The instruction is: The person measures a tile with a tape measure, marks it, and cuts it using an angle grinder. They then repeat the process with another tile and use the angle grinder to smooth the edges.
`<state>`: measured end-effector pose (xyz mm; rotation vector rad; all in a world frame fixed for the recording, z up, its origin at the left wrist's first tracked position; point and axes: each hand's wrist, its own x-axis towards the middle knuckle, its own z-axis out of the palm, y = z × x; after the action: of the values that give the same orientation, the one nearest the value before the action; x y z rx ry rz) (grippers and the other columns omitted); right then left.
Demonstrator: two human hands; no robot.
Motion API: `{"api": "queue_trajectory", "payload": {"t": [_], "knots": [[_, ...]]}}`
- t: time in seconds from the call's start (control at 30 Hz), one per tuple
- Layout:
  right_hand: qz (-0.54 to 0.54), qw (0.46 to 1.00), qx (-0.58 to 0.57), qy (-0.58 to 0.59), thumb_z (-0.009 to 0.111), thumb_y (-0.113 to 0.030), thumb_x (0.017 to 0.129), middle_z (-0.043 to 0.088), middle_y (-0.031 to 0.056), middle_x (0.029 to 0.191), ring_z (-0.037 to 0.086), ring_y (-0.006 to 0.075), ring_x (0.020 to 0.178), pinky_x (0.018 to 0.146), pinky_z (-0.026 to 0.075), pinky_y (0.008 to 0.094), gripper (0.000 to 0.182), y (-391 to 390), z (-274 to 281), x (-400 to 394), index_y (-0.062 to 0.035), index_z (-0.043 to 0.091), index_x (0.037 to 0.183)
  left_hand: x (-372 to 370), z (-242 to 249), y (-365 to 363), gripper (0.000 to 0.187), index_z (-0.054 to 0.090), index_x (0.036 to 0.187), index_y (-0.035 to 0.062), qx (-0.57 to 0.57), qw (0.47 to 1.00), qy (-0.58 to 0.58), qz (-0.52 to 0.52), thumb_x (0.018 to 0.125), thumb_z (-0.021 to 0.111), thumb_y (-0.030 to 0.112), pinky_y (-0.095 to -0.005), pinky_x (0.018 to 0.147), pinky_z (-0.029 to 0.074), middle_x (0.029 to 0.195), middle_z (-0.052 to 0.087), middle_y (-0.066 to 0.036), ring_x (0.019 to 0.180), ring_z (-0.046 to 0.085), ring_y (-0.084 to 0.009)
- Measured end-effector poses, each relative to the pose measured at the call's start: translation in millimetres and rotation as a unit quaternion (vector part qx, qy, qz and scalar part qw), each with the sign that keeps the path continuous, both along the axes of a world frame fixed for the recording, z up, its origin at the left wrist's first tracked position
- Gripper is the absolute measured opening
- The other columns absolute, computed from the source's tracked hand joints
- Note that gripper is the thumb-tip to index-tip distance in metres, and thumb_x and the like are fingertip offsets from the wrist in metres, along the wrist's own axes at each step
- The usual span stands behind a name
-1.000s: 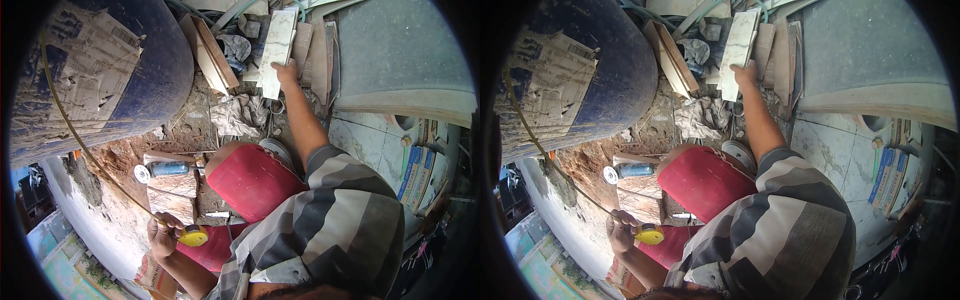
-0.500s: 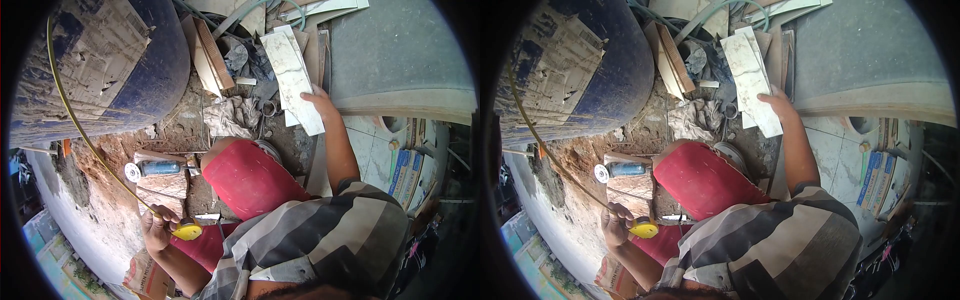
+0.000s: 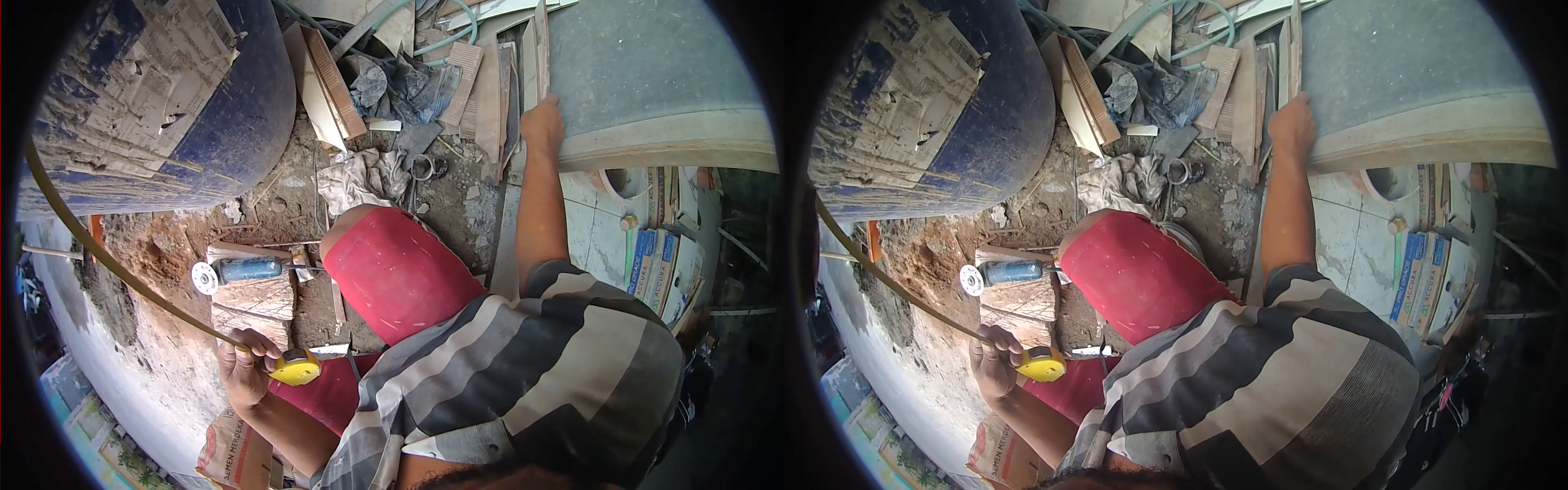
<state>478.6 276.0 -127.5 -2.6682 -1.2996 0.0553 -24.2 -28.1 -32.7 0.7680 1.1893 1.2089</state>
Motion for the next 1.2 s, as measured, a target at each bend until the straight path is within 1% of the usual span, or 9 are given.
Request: {"api": "queue_trajectory", "payload": {"t": [0.23, 0.47, 0.63, 0.8, 0.9, 1.03, 1.1, 1.17, 1.2], "knots": [[0.006, 1.000, -0.024, 0.001, 0.055, -0.011, 0.092, 0.065, 0.0268, 0.111, 0.066, 0.0418, 0.104, 0.089, 0.053, 0.0489, 0.025, -2.3, -43.7, 0.0, 0.0017, 0.048, 0.112, 5.6, 0.7, -1.8, 0.029, 0.054, 0.088, 0.0034, 0.016, 1.000, -0.012, 0.007, 0.101, 0.057, 0.029, -0.0233, 0.049, 0.039, 0.077, 0.059, -0.012, 0.055, 0.049, -0.0129], [0.071, 0.984, 0.029, -0.161, 0.045, -0.016, 0.097, 0.058, 0.0192, 0.124, 0.060, 0.0361, 0.111, 0.089, 0.053, 0.0450, 0.042, 25.3, -89.4, 31.0, 0.0010, 0.045, 0.135, 4.4, -3.6, -4.0, 0.031, 0.055, 0.088, 0.0027, 0.036, 0.999, -0.021, 0.003, 0.102, 0.056, 0.031, -0.0234, 0.054, 0.042, 0.078, 0.065, -0.016, 0.056, 0.051, -0.0121], [0.116, 0.980, -0.012, -0.163, 0.047, -0.020, 0.096, 0.048, 0.0186, 0.139, 0.052, 0.0354, 0.122, 0.100, 0.044, 0.0503, 0.052, 25.5, -85.0, 21.8, 0.0005, 0.040, 0.143, 5.4, -6.3, -7.7, 0.031, 0.055, 0.088, 0.0035, 0.051, 0.998, -0.035, 0.022, 0.102, 0.055, 0.031, -0.0231, 0.054, 0.042, 0.079, 0.065, -0.015, 0.057, 0.051, -0.0117], [0.161, 0.964, -0.079, -0.194, 0.047, -0.025, 0.096, 0.026, 0.0191, 0.158, 0.032, 0.0403, 0.142, 0.112, 0.033, 0.0511, 0.062, 25.7, -86.2, 22.2, -0.0015, 0.031, 0.151, 7.9, -6.2, -9.6, 0.030, 0.055, 0.089, 0.0043, 0.035, 0.997, 0.034, 0.060, 0.104, 0.051, 0.030, -0.0216, 0.054, 0.040, 0.081, 0.065, -0.012, 0.059, 0.051, -0.0095], [0.172, 0.964, -0.091, -0.181, 0.053, -0.026, 0.094, 0.023, 0.0203, 0.159, 0.024, 0.0420, 0.146, 0.113, 0.031, 0.0518, 0.066, 23.9, -100.9, 28.3, -0.0033, 0.031, 0.151, 12.4, -10.8, -7.2, 0.029, 0.056, 0.092, 0.0054, 0.025, 0.993, 0.091, 0.069, 0.105, 0.048, 0.030, -0.0213, 0.056, 0.039, 0.082, 0.065, -0.008, 0.060, 0.049, -0.0076], [0.199, 0.954, -0.013, -0.225, 0.060, -0.026, 0.090, 0.025, 0.0224, 0.157, 0.027, 0.0419, 0.145, 0.113, 0.031, 0.0524, 0.066, 4.4, -47.5, -39.2, -0.0032, 0.037, 0.148, 23.3, -35.8, 12.0, 0.028, 0.057, 0.094, 0.0061, 0.033, 0.982, 0.150, 0.110, 0.107, 0.046, 0.029, -0.0217, 0.060, 0.040, 0.087, 0.064, -0.004, 0.066, 0.049, -0.0068], [0.277, 0.956, 0.092, -0.032, 0.065, -0.027, 0.088, 0.032, 0.0239, 0.153, 0.031, 0.0422, 0.142, 0.112, 0.032, 0.0521, 0.059, -1.1, -37.7, -74.3, -0.0023, 0.049, 0.139, 33.5, -54.7, 26.0, 0.029, 0.057, 0.093, 0.0054, 0.033, 0.980, 0.161, 0.117, 0.107, 0.046, 0.029, -0.0225, 0.064, 0.042, 0.085, 0.063, -0.003, 0.069, 0.050, -0.0069], [0.388, 0.892, 0.196, 0.120, 0.064, -0.030, 0.092, 0.050, 0.0257, 0.138, 0.047, 0.0399, 0.131, 0.107, 0.038, 0.0466, 0.046, -6.6, -46.8, -103.4, -0.0007, 0.059, 0.127, 44.8, -74.1, 47.7, 0.032, 0.057, 0.088, 0.0041, 0.036, 0.975, 0.197, 0.094, 0.106, 0.047, 0.028, -0.0246, 0.062, 0.044, 0.078, 0.060, -0.002, 0.067, 0.051, -0.0081], [0.392, 0.891, 0.195, 0.122, 0.064, -0.030, 0.092, 0.050, 0.0257, 0.138, 0.047, 0.0399, 0.131, 0.107, 0.038, 0.0466, 0.046, -9.9, -46.2, -121.2, -0.0007, 0.059, 0.127, 48.0, -91.2, 58.0, 0.032, 0.056, 0.086, 0.0037, 0.026, 0.978, 0.191, 0.076, 0.106, 0.047, 0.027, -0.0251, 0.060, 0.045, 0.075, 0.059, -0.001, 0.066, 0.052, -0.0084]]}}
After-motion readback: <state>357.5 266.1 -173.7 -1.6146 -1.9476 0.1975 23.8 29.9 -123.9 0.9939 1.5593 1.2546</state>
